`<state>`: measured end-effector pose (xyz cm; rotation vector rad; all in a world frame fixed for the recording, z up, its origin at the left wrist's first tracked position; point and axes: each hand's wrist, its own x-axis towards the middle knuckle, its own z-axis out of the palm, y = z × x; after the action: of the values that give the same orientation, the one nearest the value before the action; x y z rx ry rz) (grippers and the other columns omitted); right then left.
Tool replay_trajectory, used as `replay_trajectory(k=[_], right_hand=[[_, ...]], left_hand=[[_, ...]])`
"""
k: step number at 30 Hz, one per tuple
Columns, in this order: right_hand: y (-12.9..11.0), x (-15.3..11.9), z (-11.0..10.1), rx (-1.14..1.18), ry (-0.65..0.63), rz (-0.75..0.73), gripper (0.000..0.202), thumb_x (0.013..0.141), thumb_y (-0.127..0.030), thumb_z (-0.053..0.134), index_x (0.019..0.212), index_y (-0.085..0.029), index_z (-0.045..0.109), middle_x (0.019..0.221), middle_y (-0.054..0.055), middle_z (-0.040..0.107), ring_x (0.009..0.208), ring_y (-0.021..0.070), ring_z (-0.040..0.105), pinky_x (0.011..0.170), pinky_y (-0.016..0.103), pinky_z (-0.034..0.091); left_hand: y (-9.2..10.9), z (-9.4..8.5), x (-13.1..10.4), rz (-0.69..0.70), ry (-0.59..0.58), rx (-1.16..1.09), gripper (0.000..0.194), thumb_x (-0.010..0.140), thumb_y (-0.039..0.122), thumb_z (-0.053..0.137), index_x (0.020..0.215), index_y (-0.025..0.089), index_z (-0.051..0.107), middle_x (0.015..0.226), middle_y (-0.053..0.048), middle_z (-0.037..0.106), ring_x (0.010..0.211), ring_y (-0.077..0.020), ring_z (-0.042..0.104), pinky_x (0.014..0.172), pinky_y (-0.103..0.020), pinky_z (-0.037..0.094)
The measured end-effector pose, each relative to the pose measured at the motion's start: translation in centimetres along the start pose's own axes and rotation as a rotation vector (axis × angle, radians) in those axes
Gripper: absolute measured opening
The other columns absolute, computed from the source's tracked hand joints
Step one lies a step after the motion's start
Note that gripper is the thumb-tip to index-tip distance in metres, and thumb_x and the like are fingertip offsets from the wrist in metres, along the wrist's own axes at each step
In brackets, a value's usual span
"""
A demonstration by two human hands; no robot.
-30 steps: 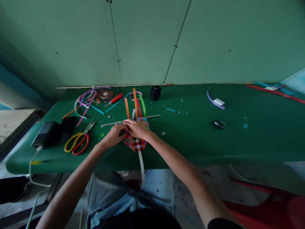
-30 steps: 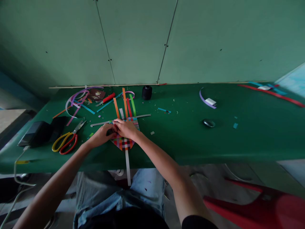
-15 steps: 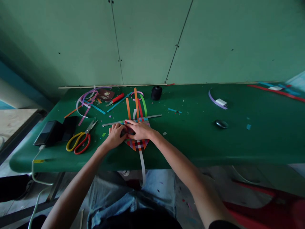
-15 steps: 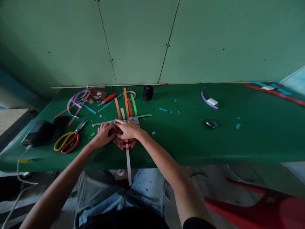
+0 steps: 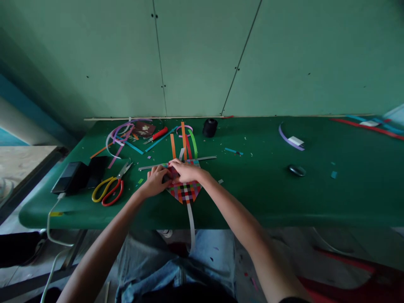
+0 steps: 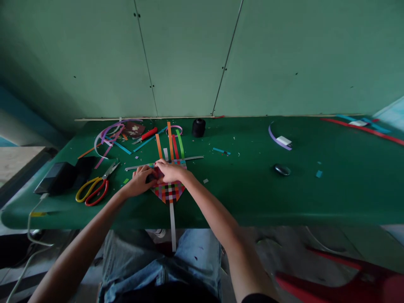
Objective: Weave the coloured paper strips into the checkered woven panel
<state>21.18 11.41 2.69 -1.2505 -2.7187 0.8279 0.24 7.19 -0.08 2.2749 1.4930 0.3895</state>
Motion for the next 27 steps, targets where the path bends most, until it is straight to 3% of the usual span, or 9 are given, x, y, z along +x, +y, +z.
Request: replay_trajectory(k=[8,14,21,24,27], right_hand=[[-1.0,1.6,-0.5,0.013,-0.071,0.106,0.070,0.074,-0.040,0.088,0.133,-0.023,0.054,0.146,0.016,0.050,0.102,0.0336,0.067,0.081,0.045,0.055],[-1.4,2.4,-0.7,-0.089,-0.122,0.091,0.070,0.074,-0.039,0.087,0.132,-0.018,0.055,0.144,0.020,0.050,0.103,0.0350,0.070,0.079,0.046,0.059],[-0.7,2.7,0.0,-0.072,-0.092,0.075,0.072,0.073,-0.042,0.086,0.133,-0.018,0.054,0.144,0.020,0.052,0.105,0.0361,0.070,0.083,0.047,0.060],[-0.5,2.4,0.0,-0.077,-0.110,0.058,0.068,0.077,-0.041,0.084,0.133,-0.018,0.053,0.146,0.020,0.050,0.101,0.0321,0.070,0.081,0.044,0.060],[-0.2,1.7,0.0,-0.058,-0.109,-0.002,0.059,0.084,-0.043,0.080,0.131,-0.017,0.055,0.150,0.019,0.047,0.097,0.0268,0.070,0.080,0.040,0.059]], left_hand=[[-0.1,-1.9,1.4,0.007,-0.170,0.019,0.028,0.086,0.041,0.069,0.110,0.028,0.074,0.120,-0.009,0.061,0.121,-0.0350,0.051,0.103,-0.051,0.043],[-0.8,-2.4,2.0,0.076,-0.225,0.068,0.048,0.080,0.051,0.075,0.122,0.027,0.071,0.127,-0.011,0.061,0.119,-0.0363,0.052,0.102,-0.050,0.045],[-0.9,-2.8,3.1,0.124,-0.292,0.085,0.031,0.081,0.047,0.073,0.104,0.026,0.076,0.124,-0.011,0.064,0.121,-0.0351,0.057,0.107,-0.049,0.043],[-0.3,-3.3,4.0,0.102,-0.338,0.127,0.031,0.077,0.042,0.076,0.102,0.023,0.076,0.123,-0.013,0.067,0.118,-0.0354,0.061,0.103,-0.046,0.047],[0.6,-3.8,4.9,0.094,-0.404,0.135,0.028,0.073,0.037,0.079,0.097,0.023,0.078,0.109,-0.011,0.073,0.107,-0.0325,0.066,0.095,-0.041,0.050]])
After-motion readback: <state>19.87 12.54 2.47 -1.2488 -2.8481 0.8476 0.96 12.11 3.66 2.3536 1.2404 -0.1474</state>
